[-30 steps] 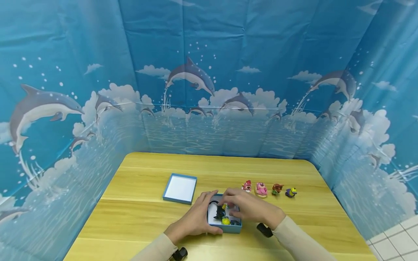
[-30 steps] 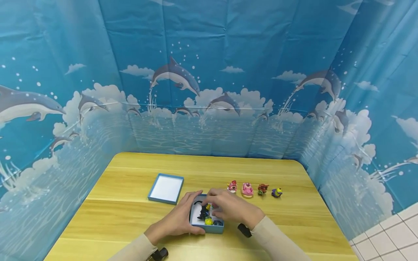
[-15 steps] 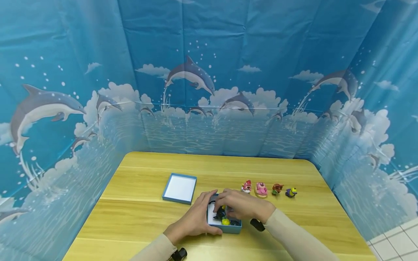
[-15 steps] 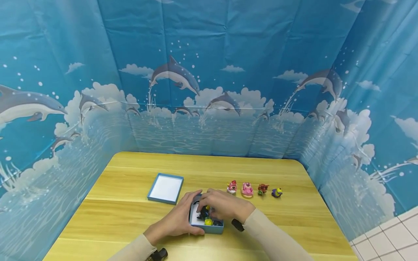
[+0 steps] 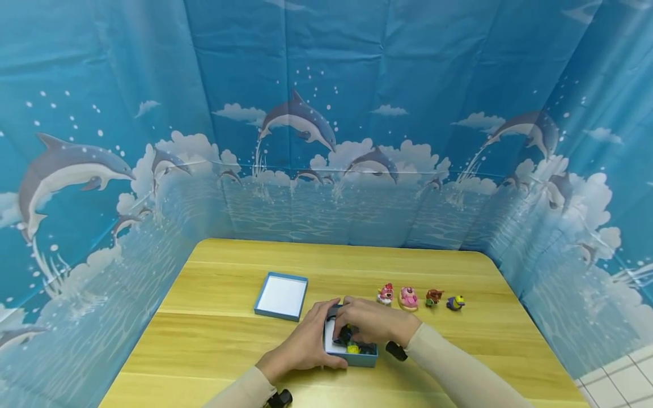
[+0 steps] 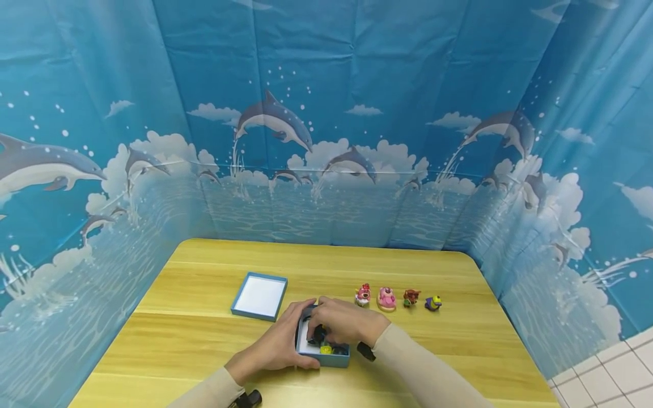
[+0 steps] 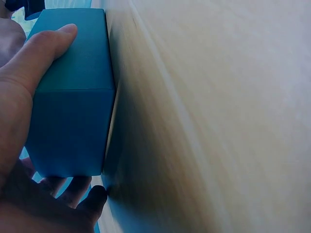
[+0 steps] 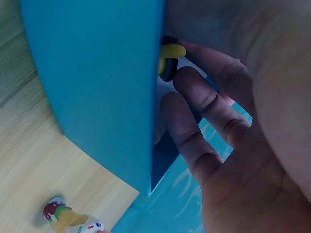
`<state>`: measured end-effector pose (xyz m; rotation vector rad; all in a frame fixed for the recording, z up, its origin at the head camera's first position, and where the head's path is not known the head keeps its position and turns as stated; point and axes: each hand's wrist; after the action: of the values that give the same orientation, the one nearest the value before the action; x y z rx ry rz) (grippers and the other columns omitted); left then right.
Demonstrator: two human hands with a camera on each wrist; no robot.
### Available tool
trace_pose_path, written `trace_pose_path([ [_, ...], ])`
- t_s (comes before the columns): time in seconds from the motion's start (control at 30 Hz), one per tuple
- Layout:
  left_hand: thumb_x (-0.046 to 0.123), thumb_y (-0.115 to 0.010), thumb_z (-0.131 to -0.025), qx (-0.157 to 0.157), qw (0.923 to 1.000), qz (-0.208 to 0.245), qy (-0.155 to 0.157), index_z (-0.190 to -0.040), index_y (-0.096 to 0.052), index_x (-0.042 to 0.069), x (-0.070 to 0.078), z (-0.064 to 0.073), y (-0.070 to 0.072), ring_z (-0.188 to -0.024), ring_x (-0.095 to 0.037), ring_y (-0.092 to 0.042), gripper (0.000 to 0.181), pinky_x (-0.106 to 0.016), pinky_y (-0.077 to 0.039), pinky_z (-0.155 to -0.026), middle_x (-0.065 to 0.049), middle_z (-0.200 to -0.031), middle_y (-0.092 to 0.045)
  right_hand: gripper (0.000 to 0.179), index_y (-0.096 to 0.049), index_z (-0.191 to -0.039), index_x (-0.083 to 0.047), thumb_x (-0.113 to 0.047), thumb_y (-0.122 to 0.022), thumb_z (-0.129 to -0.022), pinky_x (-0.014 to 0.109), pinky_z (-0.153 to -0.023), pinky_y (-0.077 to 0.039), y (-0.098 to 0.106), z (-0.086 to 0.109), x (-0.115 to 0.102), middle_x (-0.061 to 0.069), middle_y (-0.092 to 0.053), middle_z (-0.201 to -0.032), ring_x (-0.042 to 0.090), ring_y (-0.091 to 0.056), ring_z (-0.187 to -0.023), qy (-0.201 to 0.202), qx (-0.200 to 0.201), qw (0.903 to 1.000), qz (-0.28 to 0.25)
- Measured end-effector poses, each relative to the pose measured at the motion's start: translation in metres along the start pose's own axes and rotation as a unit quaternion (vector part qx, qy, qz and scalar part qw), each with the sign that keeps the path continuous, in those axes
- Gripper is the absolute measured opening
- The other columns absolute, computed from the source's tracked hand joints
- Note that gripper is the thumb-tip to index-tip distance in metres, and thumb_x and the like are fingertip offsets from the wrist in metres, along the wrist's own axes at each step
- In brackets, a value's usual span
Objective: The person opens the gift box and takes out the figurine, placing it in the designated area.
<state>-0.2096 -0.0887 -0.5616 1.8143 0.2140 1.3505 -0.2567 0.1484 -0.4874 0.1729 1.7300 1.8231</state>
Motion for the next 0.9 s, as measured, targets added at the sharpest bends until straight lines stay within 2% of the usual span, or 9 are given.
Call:
trace_pose_path([
  [0.3, 0.061, -0.104, -0.084, 0.003, 0.9999, 0.004, -0.01, -0.186, -0.025, 0.019, -0.0017, 0.002, -0.0004, -0.155, -0.023, -0.054, 0.136, -0.049, -0.053, -0.131, -0.006, -0.18, -0.043, 0.032, -0.089, -0.12, -0.03, -0.006, -0.094, -0.099, 0.023, -0.095, -0.062, -0.0016, -0.001, -0.0035, -0.016, -0.083, -0.123, 0.004, -0.059, -0.109, 0.005, 0.007, 0.9999, 0.014],
  [0.53, 0.063, -0.102, -0.085, 0.006, 0.9995, -0.001, -0.031, -0.186, -0.025, 0.016, -0.0044, 0.0041, 0.0007, -0.151, -0.025, -0.056, 0.135, -0.049, -0.057, -0.125, -0.01, -0.179, -0.044, 0.031, -0.089, -0.118, -0.03, -0.007, -0.094, -0.098, 0.023, -0.094, -0.061, -0.0017, -0.0023, -0.0058, -0.017, -0.084, -0.122, 0.003, -0.058, -0.107, 0.001, 0.006, 0.9998, 0.02],
  [0.9, 0.063, -0.102, -0.086, 0.004, 0.9996, 0.004, -0.029, -0.186, -0.024, 0.019, -0.006, 0.0059, 0.0008, -0.153, -0.026, -0.056, 0.134, -0.05, -0.056, -0.126, -0.009, -0.18, -0.043, 0.027, -0.088, -0.119, -0.026, -0.009, -0.094, -0.099, 0.021, -0.091, -0.061, -0.0034, -0.0011, -0.0061, -0.016, -0.084, -0.12, 0.003, -0.061, -0.105, -0.003, 0.016, 0.9998, 0.006],
])
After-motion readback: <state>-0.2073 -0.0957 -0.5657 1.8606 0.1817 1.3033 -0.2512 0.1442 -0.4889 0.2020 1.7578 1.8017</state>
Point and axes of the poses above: each hand's wrist, its own z-axis away from the middle knuckle, its own y-axis out of the back of the hand, x = y × z
